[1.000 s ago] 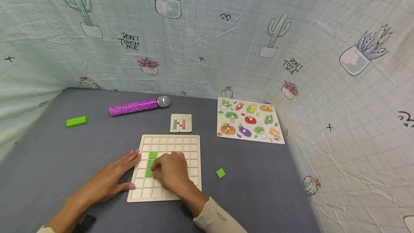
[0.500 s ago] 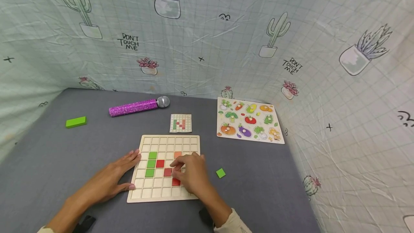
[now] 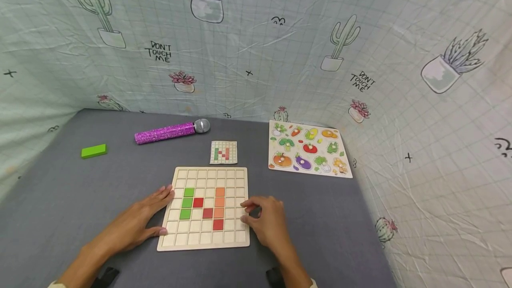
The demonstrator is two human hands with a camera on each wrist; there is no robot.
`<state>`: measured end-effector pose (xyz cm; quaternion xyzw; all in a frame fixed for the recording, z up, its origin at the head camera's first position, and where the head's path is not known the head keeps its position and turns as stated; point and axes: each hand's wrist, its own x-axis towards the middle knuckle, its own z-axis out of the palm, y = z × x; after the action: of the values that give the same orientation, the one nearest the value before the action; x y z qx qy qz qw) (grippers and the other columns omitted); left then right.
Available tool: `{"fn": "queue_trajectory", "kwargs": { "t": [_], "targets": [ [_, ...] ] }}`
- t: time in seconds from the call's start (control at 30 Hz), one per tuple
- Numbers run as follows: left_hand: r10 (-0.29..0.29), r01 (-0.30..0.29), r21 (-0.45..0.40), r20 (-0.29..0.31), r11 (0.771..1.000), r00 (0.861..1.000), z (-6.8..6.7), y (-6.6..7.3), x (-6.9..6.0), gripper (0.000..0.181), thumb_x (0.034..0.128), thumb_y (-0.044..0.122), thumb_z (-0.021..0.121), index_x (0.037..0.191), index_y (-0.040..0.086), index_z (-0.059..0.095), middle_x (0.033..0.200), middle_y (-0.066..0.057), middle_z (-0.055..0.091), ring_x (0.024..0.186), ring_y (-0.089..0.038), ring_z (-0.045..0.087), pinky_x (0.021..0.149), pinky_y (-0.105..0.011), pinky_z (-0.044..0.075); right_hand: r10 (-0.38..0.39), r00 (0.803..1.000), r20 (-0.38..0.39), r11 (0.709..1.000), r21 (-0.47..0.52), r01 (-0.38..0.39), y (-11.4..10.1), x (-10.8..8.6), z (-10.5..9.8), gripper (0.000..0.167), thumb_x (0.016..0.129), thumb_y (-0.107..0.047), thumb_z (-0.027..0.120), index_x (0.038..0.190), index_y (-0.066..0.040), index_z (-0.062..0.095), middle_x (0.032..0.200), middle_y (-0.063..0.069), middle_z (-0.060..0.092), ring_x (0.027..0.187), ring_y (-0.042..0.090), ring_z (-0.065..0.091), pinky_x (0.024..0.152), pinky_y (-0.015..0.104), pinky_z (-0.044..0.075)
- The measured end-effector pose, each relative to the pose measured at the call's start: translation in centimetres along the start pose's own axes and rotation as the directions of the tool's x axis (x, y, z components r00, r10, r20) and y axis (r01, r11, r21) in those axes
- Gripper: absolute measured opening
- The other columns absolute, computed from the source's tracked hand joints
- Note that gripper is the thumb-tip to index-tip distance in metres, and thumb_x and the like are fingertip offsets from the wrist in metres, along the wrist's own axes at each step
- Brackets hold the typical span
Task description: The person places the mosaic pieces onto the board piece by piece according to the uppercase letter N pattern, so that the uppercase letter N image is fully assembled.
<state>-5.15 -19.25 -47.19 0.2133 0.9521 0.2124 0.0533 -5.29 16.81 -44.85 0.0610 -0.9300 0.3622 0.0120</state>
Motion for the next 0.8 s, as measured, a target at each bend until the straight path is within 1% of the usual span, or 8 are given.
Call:
{"fn": "queue_trajectory", "kwargs": {
  "t": [0.1,0.23,0.43,0.53,0.63,0.77,0.8],
  "targets": [
    [0.009,-0.009,-0.005,-0.010,1.000,1.000,0.0,0.0,-0.1,0.098,0.0819,0.035,0.091,0.162,0.004,0.043,0.172,-0.014,0.036,0.158,-0.042,0.038,0.115,-0.069,0.043,0.057,0.998,-0.021,0.998,0.020,-0.056,0.9,-0.4,-0.8,0.028,0.076,-0.012,0.097,0.098,-0.025,0.084,0.085,-0.010,0.075,0.073,0.012,0.053,0.072,0.026,0.042],
    [0.010,-0.010,-0.012,-0.014,1.000,1.000,0.0,0.1,-0.1,0.098,0.0821,0.033,0.091,0.162,0.004,0.043,0.172,-0.014,0.036,0.158,-0.041,0.038,0.116,-0.068,0.042,0.106,0.994,-0.034,0.994,0.031,-0.105,2.0,-0.7,-1.7,0.028,0.077,-0.014,0.096,0.100,-0.025,0.084,0.088,-0.008,0.076,0.077,0.016,0.057,0.071,0.024,0.043],
    [-0.013,0.013,-0.026,-0.006,1.000,1.000,-0.1,0.5,-0.2,0.097,0.0816,0.029,0.092,0.161,0.002,0.043,0.172,-0.015,0.035,0.158,-0.042,0.036,0.114,-0.070,0.042,0.172,0.983,-0.070,0.985,-0.001,-0.173,3.2,-0.9,-3.1,0.034,0.076,-0.012,0.097,0.104,-0.024,0.084,0.094,-0.004,0.080,0.075,0.014,0.058,0.069,0.023,0.043],
    [-0.026,0.026,-0.047,-0.002,0.999,1.000,-0.1,0.8,-0.2,0.097,0.0813,0.025,0.092,0.161,0.001,0.043,0.172,-0.017,0.035,0.159,-0.043,0.035,0.116,-0.069,0.041,0.185,0.979,-0.084,0.981,-0.035,-0.188,3.7,-1.1,-3.7,0.036,0.074,-0.011,0.098,0.106,-0.022,0.084,0.097,-0.001,0.081,0.074,0.014,0.057,0.068,0.024,0.043],
    [-0.051,0.051,-0.072,0.004,0.996,0.999,0.0,1.0,-0.2,0.097,0.0811,0.022,0.092,0.161,0.001,0.042,0.173,-0.016,0.034,0.159,-0.044,0.033,0.118,-0.068,0.040,0.196,0.977,-0.086,0.976,-0.077,-0.203,4.1,-1.2,-4.1,0.039,0.073,-0.012,0.098,0.108,-0.022,0.084,0.099,-0.001,0.081,0.073,0.012,0.056,0.069,0.025,0.042],
    [-0.081,0.081,-0.112,0.006,0.990,0.997,0.0,1.2,-0.1,0.096,0.0813,0.019,0.092,0.162,0.002,0.042,0.174,-0.015,0.033,0.160,-0.044,0.031,0.119,-0.069,0.038,0.201,0.975,-0.097,0.968,-0.132,-0.212,4.6,-1.3,-4.2,0.040,0.072,-0.011,0.098,0.108,-0.021,0.083,0.099,-0.002,0.079,0.075,0.014,0.058,0.074,0.031,0.042],
    [-0.085,0.085,-0.122,0.003,0.989,0.996,0.1,1.2,-0.1,0.096,0.0812,0.018,0.092,0.162,0.002,0.042,0.174,-0.015,0.033,0.160,-0.044,0.031,0.119,-0.069,0.037,0.195,0.976,-0.100,0.966,-0.151,-0.209,4.7,-1.3,-4.2,0.040,0.072,-0.012,0.098,0.108,-0.021,0.083,0.098,-0.002,0.078,0.078,0.015,0.060,0.077,0.034,0.045]
  ]
}}
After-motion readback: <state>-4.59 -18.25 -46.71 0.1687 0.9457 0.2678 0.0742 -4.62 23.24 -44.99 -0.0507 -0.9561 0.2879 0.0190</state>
